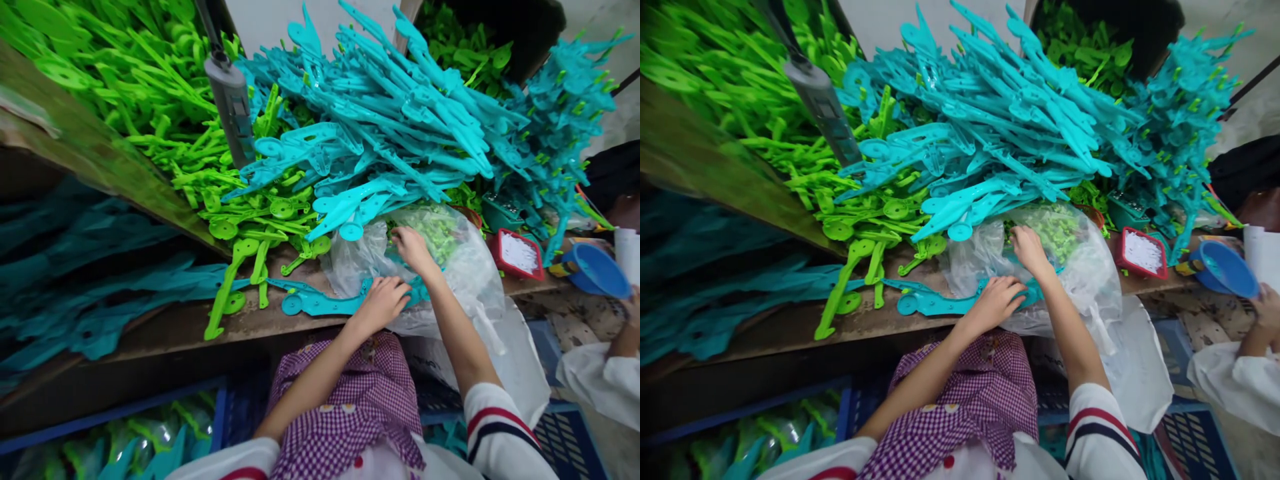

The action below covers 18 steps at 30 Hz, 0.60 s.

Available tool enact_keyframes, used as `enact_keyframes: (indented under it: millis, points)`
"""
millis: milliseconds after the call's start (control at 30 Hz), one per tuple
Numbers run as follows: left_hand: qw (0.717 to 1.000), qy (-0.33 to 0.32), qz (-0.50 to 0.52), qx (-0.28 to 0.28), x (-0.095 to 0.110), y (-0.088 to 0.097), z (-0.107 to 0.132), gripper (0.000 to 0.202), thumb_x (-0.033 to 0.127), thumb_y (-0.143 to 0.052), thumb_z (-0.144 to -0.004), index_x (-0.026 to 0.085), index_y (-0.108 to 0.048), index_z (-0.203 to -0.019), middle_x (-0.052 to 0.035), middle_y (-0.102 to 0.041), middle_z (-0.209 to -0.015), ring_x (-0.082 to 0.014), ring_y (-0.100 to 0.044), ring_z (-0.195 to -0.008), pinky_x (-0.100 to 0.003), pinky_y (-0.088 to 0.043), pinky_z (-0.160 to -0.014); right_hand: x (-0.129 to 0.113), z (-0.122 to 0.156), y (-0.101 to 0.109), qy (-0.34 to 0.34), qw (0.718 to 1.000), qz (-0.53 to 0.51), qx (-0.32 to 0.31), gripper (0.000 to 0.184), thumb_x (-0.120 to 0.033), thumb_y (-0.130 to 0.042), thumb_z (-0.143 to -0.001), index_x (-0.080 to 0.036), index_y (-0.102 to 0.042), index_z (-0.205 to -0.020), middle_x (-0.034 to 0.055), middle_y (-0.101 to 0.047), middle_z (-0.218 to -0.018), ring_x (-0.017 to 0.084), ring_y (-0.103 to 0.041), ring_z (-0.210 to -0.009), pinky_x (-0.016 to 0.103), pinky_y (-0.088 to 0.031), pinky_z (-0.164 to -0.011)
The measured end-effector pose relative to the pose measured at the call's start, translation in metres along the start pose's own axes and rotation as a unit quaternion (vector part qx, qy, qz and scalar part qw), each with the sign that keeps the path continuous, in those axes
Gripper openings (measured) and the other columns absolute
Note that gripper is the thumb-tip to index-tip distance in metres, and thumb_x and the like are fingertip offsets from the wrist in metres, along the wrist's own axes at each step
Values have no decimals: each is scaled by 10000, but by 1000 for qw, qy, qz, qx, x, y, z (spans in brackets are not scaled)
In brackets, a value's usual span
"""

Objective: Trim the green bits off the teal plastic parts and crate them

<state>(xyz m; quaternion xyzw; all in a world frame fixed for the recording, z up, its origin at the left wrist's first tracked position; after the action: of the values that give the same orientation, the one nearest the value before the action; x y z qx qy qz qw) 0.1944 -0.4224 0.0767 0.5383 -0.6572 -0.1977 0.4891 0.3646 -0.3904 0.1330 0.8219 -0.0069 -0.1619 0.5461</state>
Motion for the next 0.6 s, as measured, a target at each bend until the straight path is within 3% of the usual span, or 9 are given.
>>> enact_keyframes:
  millis: [133,300,367,433,533,600]
  points:
    - [1000,25,-4,-5,-8,-6,-8,238,321,-520,-983,218,-610,-1179,-64,-631,-1125,-234,-574,-1088,-394,-407,-935,3,31,13,-3,997,-13,75,320,-254,-431,-992,-156,-684,-1163,132,-645,-1059,243,-610,-982,346,-465,-880]
    - [1000,14,11,10,-18,-15,-2,303,349,-543,-975,209,-582,-1241,-76,-657,-1158,-249,-588,-1105,-409,-413,-942,-3,113,5,-34,980,-159,113,306,-341,-444,-1005,-200,-682,-1136,98,-654,-1054,219,-620,-985,365,-494,-899]
    - [998,13,52,36,-22,-16,1,362,351,-540,-978,208,-539,-1311,-91,-646,-1236,-247,-579,-1164,-406,-414,-967,-4,140,-7,-92,956,-254,117,300,-407,-492,-984,-203,-669,-1114,88,-668,-1033,208,-634,-922,354,-527,-836]
    - [994,7,98,55,-25,-16,1,357,335,-520,-990,222,-534,-1328,-83,-651,-1258,-230,-582,-1184,-395,-413,-983,-4,154,-23,-155,909,-369,112,332,-478,-555,-937,-193,-637,-1085,75,-674,-978,188,-641,-803,319,-551,-702]
    - [989,0,135,62,-29,-15,1,268,329,-499,-1002,231,-618,-1222,-56,-699,-1168,-216,-617,-1121,-392,-416,-973,-3,155,-40,-213,841,-485,109,388,-549,-633,-859,-187,-591,-994,36,-655,-867,149,-611,-653,276,-539,-582]
    - [987,2,144,64,-32,-15,1,242,346,-502,-1002,227,-659,-1142,-48,-718,-1110,-214,-635,-1075,-388,-424,-953,-3,153,-41,-224,829,-502,106,400,-571,-631,-852,-187,-585,-955,20,-646,-818,136,-597,-614,270,-540,-582]
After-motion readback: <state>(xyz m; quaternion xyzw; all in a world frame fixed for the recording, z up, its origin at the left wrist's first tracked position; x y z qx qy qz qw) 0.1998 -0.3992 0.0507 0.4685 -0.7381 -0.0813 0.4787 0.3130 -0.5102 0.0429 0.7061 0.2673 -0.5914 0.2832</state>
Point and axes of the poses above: each hand's wrist, its own z-axis away from the middle knuckle, its own y-axis out of the back of the hand, x = y × z, the point moved 2 cm from there along -z, towards the middle knuckle
